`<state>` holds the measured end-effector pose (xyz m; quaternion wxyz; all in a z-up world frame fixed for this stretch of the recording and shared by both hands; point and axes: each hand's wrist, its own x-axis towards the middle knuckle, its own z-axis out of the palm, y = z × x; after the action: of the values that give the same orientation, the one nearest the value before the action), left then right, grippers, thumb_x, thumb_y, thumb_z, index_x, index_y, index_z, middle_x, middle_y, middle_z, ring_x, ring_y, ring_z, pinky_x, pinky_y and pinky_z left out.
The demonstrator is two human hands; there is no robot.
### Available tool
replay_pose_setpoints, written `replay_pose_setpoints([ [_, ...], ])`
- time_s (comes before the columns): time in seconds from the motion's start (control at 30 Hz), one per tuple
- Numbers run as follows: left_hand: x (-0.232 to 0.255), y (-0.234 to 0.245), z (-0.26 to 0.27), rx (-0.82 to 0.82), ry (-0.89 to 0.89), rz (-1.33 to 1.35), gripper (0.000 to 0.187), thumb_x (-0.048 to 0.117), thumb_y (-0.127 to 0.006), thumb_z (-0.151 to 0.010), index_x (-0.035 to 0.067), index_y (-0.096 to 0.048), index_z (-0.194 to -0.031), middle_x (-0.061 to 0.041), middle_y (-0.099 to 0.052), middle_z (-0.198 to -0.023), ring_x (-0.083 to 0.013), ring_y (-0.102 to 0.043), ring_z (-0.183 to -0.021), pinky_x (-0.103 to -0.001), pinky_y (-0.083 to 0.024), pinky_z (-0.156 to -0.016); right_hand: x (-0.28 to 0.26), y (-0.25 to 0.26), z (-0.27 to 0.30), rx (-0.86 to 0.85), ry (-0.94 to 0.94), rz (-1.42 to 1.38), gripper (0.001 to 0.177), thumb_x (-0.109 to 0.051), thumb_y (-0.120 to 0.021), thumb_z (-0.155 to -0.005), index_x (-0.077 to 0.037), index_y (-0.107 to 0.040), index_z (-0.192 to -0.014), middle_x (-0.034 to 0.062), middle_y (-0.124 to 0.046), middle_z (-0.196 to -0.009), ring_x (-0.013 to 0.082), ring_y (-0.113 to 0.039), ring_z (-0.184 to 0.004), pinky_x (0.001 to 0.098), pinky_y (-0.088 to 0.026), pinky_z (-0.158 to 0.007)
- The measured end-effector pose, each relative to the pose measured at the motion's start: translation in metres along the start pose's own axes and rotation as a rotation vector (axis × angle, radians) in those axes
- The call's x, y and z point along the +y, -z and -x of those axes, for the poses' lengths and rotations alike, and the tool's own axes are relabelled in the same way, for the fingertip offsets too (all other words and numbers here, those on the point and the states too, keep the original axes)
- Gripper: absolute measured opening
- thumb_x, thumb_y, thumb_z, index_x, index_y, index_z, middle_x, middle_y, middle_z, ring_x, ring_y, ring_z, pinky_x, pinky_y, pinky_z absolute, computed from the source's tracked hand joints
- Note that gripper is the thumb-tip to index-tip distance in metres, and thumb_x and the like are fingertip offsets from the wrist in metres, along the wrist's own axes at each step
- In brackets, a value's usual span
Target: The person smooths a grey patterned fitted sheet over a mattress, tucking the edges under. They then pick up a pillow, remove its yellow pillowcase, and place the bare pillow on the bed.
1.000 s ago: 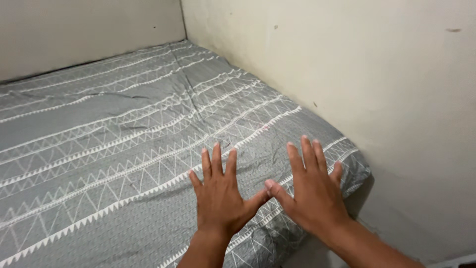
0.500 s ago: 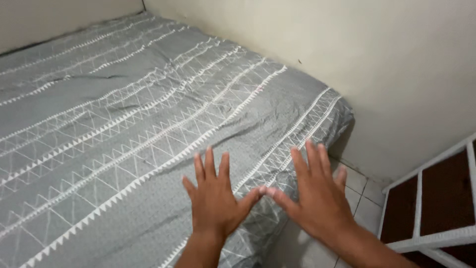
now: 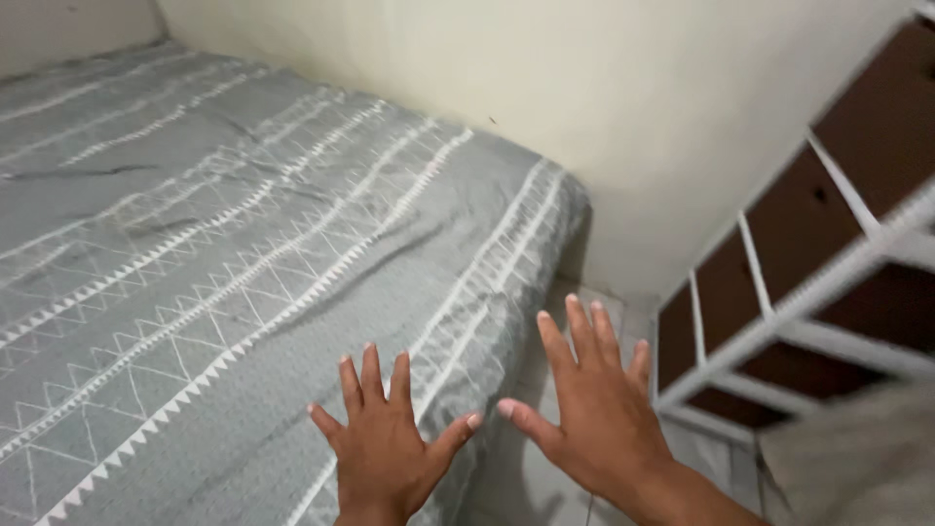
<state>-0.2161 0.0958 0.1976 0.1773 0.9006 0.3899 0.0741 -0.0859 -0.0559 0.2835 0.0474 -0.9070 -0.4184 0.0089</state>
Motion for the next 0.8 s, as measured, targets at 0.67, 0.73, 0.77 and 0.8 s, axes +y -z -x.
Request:
replay_pose_setpoints([
  [0.67,-0.089,0.015,0.239,-0.226,-0.112,-0.006,0.123,0.091,-0.056,-0.069,0.012,-0.027,-0.159,-0.022,-0.008,-0.168,-0.0448,0.006,-0.155,-0.08,0.0,-0.105,-0.091,-0.072,0.256,-0.139,-0.177,-0.038,0.102,-0.074,-0.053,-0.084,-0.01,-0.024,-0.158,0.0214,-0.009,-0.168,0.0424,0.0,-0.155,0.0746,-0.009,-0.11],
  [0.73,-0.1,0.02,0.255,-0.237,-0.114,-0.003,0.124,0.091,-0.057,-0.068,0.011,-0.028,-0.158,-0.021,-0.008,-0.168,-0.0446,0.006,-0.155,-0.08,0.0,-0.104,-0.101,-0.077,0.268,-0.118,-0.188,-0.067,0.103,-0.074,-0.053,-0.083,-0.011,-0.025,-0.159,0.0206,-0.01,-0.169,0.0422,-0.002,-0.155,0.0729,-0.011,-0.107],
  [0.77,-0.106,0.023,0.262,-0.238,-0.114,0.004,0.125,0.09,-0.058,-0.066,0.011,-0.029,-0.158,-0.021,-0.009,-0.168,-0.0444,0.006,-0.155,-0.08,-0.001,-0.104,-0.108,-0.079,0.277,-0.14,-0.2,-0.072,0.103,-0.074,-0.053,-0.083,-0.011,-0.025,-0.159,0.0206,-0.011,-0.168,0.0419,-0.003,-0.155,0.0728,-0.011,-0.108],
  [0.8,-0.111,0.026,0.264,-0.22,-0.108,0.016,0.125,0.09,-0.059,-0.065,0.01,-0.03,-0.157,-0.021,-0.009,-0.168,-0.0442,0.006,-0.155,-0.08,-0.001,-0.103,-0.115,-0.081,0.279,-0.15,-0.198,-0.07,0.103,-0.074,-0.053,-0.083,-0.011,-0.025,-0.159,0.0205,-0.011,-0.168,0.0417,-0.003,-0.156,0.0728,-0.012,-0.108],
])
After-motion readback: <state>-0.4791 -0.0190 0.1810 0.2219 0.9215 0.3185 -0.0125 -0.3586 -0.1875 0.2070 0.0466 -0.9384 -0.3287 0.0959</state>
